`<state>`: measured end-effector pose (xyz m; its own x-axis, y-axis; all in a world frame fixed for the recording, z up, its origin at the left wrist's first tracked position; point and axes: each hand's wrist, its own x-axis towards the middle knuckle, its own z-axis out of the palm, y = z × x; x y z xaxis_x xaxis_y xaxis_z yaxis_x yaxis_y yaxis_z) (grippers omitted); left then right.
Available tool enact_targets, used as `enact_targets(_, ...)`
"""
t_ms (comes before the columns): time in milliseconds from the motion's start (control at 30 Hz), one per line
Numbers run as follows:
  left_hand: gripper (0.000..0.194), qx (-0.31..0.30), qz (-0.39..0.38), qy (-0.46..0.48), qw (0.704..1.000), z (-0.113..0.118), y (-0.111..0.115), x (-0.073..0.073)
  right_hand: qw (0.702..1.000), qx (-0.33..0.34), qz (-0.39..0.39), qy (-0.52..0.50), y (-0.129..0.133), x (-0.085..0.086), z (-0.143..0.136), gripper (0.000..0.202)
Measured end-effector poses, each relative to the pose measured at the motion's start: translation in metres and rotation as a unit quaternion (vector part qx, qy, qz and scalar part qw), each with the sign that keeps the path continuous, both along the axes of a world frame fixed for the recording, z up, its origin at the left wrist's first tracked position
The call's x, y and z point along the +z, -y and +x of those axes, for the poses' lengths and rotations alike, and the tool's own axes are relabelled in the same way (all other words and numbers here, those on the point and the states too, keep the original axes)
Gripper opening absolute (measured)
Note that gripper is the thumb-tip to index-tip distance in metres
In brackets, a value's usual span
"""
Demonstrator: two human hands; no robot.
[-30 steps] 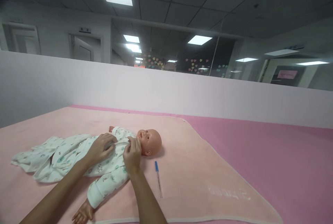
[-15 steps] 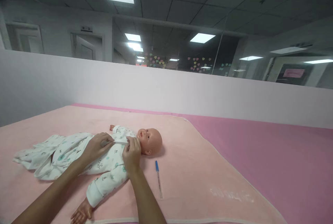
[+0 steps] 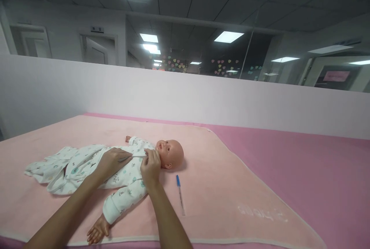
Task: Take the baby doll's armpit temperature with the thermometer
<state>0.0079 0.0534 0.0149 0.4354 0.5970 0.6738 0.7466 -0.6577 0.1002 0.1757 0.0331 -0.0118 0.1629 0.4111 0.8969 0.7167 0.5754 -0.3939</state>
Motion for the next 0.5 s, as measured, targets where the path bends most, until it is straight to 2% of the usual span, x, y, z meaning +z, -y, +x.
enact_targets(133,0.028,0.028,0.044,0.002,0.999,0.004,-0.001,-0.005,1.000,0.000,0.001,0.000,-0.001,0.000,0.000,0.026)
enact_targets(267,0.025,0.031,0.033,0.025,0.999,0.005,-0.002,-0.006,1.000,-0.005,0.017,0.000,-0.001,-0.001,0.000,0.024)
enact_targets(400,0.026,-0.018,-0.070,0.080,0.994,0.001,0.000,0.002,0.999,-0.006,0.033,0.000,0.000,-0.001,0.000,0.024)
enact_targets(500,0.025,-0.034,-0.165,0.105,0.980,-0.012,0.001,0.009,0.999,-0.008,0.044,-0.002,0.000,-0.001,0.000,0.024)
